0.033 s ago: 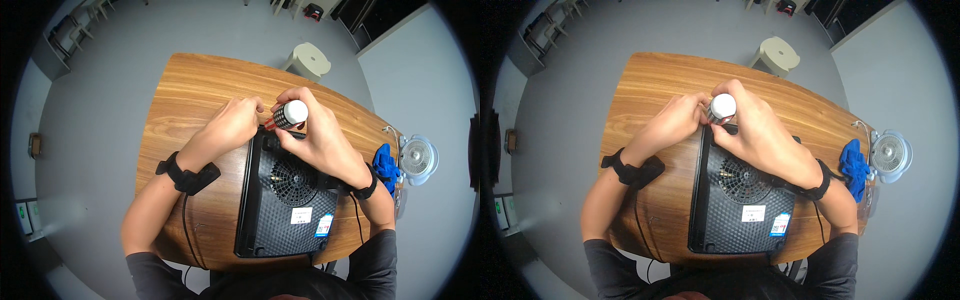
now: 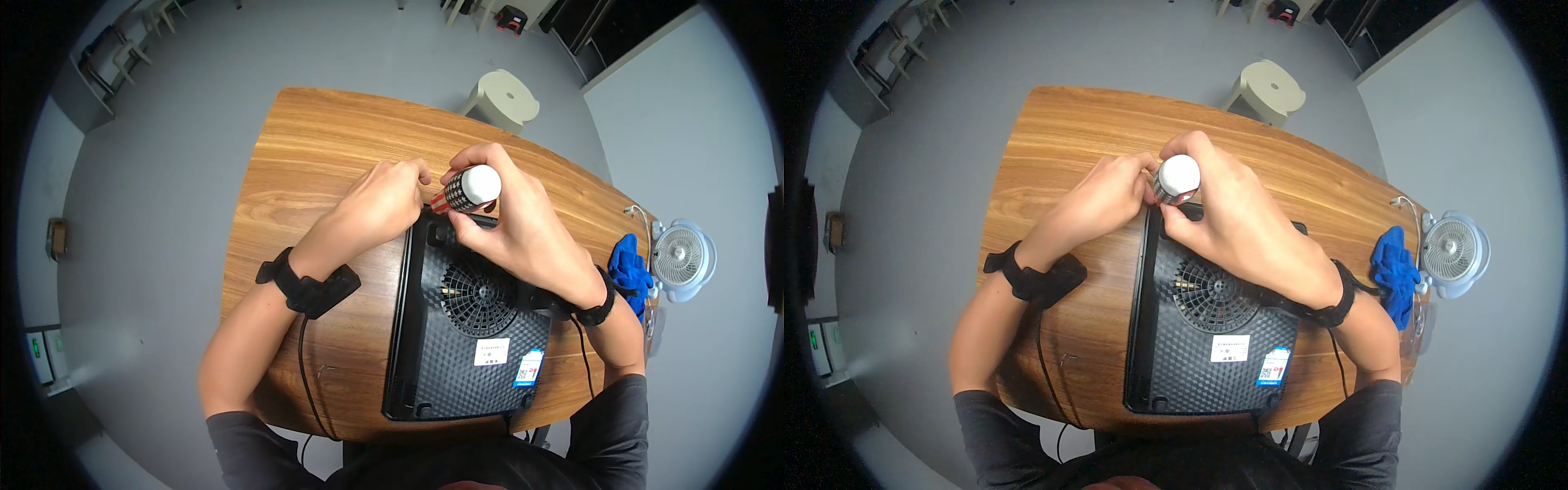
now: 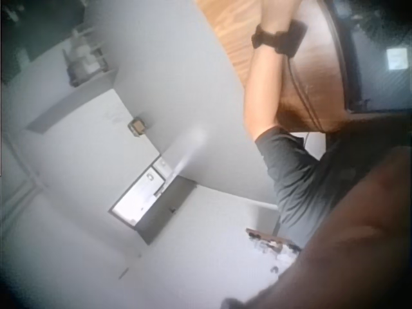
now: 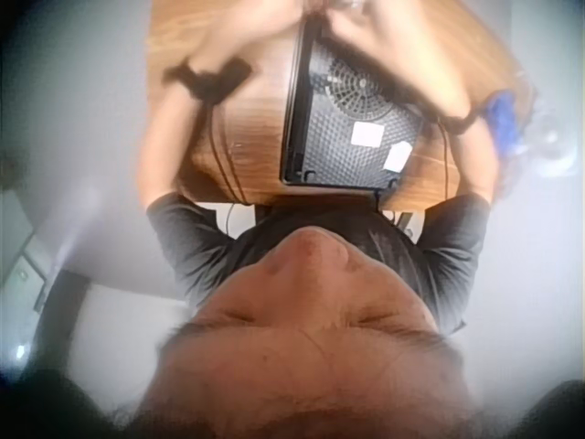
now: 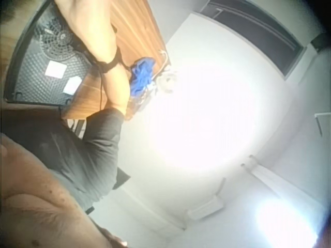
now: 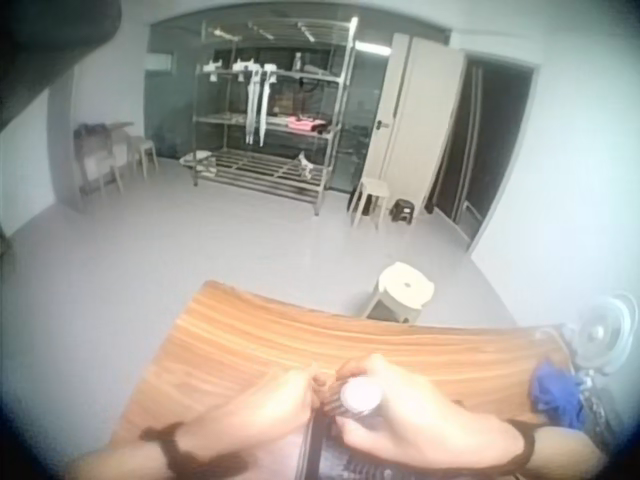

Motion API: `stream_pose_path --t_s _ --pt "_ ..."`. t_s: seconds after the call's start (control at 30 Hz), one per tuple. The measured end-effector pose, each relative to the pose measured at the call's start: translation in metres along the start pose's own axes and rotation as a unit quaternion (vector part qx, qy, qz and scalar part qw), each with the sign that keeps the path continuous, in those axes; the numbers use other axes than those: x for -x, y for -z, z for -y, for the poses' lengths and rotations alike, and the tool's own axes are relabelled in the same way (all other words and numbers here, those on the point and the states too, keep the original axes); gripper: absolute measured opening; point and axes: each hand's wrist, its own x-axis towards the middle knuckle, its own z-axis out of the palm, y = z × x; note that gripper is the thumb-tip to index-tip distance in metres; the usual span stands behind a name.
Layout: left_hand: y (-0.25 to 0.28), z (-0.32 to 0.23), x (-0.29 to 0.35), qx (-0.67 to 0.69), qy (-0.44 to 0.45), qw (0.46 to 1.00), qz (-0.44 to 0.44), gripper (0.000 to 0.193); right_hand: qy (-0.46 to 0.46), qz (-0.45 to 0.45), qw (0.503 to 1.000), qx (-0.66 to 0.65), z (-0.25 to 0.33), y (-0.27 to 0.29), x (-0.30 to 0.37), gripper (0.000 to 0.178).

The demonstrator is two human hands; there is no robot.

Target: The person uses a screwdriver to remove screws from the bottom of a black electronic device. They then open the casing to reveal the internal components, including a copper-colored disc, and continue to unscrew internal parts.

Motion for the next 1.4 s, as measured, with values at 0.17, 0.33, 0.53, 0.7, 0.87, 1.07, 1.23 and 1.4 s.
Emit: stream_pose_path --t_s 0.17,0.33,0.53,0.7,0.87,1.07,1.23,1.4 --pt "-0.005 -0.001 -0.004 0.019 0.013 1.000 0.005 0.032 0.022 -0.005 1.000 -0.002 -0.004 0.000 0.003 0.041" --pt "-0.010 0.002 -0.012 -0.006 0.022 0.999 0.025 0.032 0.041 -0.001 0.999 0.002 -0.004 0.002 0.004 0.042" --pt "-0.003 -0.011 -0.017 -0.031 0.076 0.994 0.067 0.031 0.056 -0.010 0.998 -0.006 -0.002 0.005 0.005 0.040" --pt "0.002 -0.017 -0.018 -0.045 0.076 0.993 0.079 0.030 0.059 0.007 0.998 0.018 0.001 0.009 0.006 0.036" --pt "0.004 -0.015 -0.027 -0.045 0.089 0.991 0.091 0.027 0.051 0.016 0.999 -0.007 0.000 0.011 0.007 0.034" --pt "-0.002 -0.001 -0.036 0.000 0.112 0.988 0.108 0.027 0.066 -0.008 0.998 -0.018 -0.006 0.010 0.009 0.033" --pt "0.001 0.002 -0.033 0.100 0.121 0.983 0.098 0.031 0.064 -0.010 0.998 -0.021 -0.001 0.014 0.008 0.031" --pt "0.004 -0.005 -0.027 0.074 0.103 0.990 0.069 0.031 0.075 -0.022 0.997 -0.012 -0.002 0.015 0.009 0.030"
